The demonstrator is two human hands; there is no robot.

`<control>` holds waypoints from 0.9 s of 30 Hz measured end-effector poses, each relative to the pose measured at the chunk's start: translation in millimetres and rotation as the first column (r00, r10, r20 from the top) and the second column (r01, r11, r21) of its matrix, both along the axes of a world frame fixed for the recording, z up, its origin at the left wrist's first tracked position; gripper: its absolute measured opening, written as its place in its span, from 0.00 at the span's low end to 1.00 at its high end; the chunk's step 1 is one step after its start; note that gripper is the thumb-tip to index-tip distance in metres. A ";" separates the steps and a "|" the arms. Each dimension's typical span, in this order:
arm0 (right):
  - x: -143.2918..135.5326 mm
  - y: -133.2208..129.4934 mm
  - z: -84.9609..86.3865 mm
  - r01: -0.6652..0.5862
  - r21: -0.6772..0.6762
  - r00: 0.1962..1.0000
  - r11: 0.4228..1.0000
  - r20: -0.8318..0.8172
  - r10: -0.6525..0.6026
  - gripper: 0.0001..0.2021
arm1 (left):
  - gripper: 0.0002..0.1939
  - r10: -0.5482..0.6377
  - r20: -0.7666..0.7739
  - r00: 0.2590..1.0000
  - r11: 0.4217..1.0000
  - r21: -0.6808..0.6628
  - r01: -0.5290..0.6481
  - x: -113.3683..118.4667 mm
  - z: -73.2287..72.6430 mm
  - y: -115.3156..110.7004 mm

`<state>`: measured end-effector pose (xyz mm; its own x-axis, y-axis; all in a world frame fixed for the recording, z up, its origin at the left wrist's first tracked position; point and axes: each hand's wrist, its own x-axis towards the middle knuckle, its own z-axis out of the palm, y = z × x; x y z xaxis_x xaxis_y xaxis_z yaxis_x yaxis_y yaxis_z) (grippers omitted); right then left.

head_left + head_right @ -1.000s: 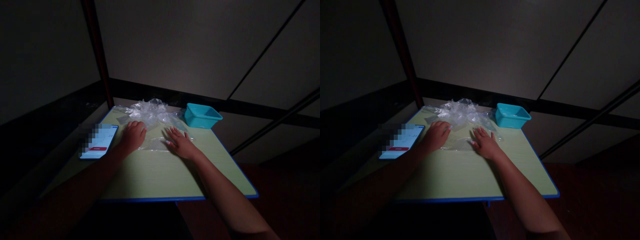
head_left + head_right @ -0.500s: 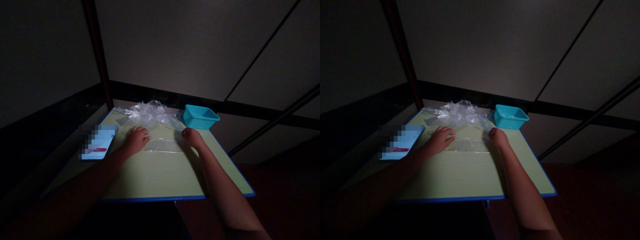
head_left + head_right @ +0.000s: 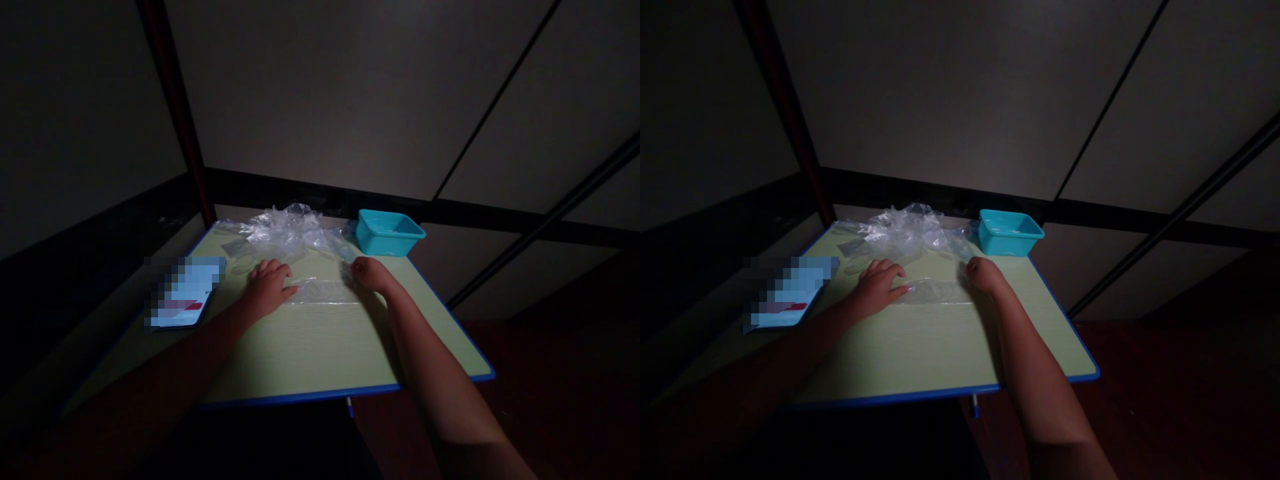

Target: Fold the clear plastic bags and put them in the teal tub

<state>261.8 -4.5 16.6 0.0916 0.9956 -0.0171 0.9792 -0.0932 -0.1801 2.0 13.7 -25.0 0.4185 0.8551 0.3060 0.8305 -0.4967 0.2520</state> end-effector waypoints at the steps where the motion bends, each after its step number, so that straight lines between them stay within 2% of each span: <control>1: -1.6 -0.9 0.2 -0.009 -0.004 1.000 1.000 0.008 0.009 0.11 | 0.12 -0.010 0.000 1.000 1.000 0.000 0.010 1.4 0.5 -0.7; 7: -4.7 -2.3 0.6 0.036 -0.082 0.998 0.996 0.054 -0.032 0.14 | 0.07 -0.064 0.076 0.995 0.997 -0.045 0.067 6.7 -0.8 -2.5; 10: -3.4 -3.1 2.5 0.034 -0.135 0.998 0.990 0.061 -0.026 0.14 | 0.07 -0.056 0.098 0.994 0.997 -0.042 0.060 5.8 -3.1 -0.7; 14: -2.7 -6.6 6.8 0.012 -0.172 0.997 0.985 0.077 0.001 0.13 | 0.09 -0.003 0.062 0.998 1.000 -0.017 0.004 7.9 -2.5 -1.0; 17: -4.0 -9.3 9.6 -0.006 -0.202 0.997 0.979 0.079 0.022 0.12 | 0.09 -0.013 0.009 1.000 1.000 -0.026 0.013 10.8 -0.6 -3.3; 27: -7.5 -12.5 14.4 -0.013 -0.187 0.995 0.982 0.097 0.031 0.15 | 0.06 -0.033 0.095 0.995 0.999 -0.028 0.036 8.6 1.2 -4.3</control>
<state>254.3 -17.0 31.0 0.0804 0.9777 -0.1942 0.9935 -0.0943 -0.0635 10.6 9.4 -23.9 0.4183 0.8501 0.3198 0.7851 -0.5155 0.3434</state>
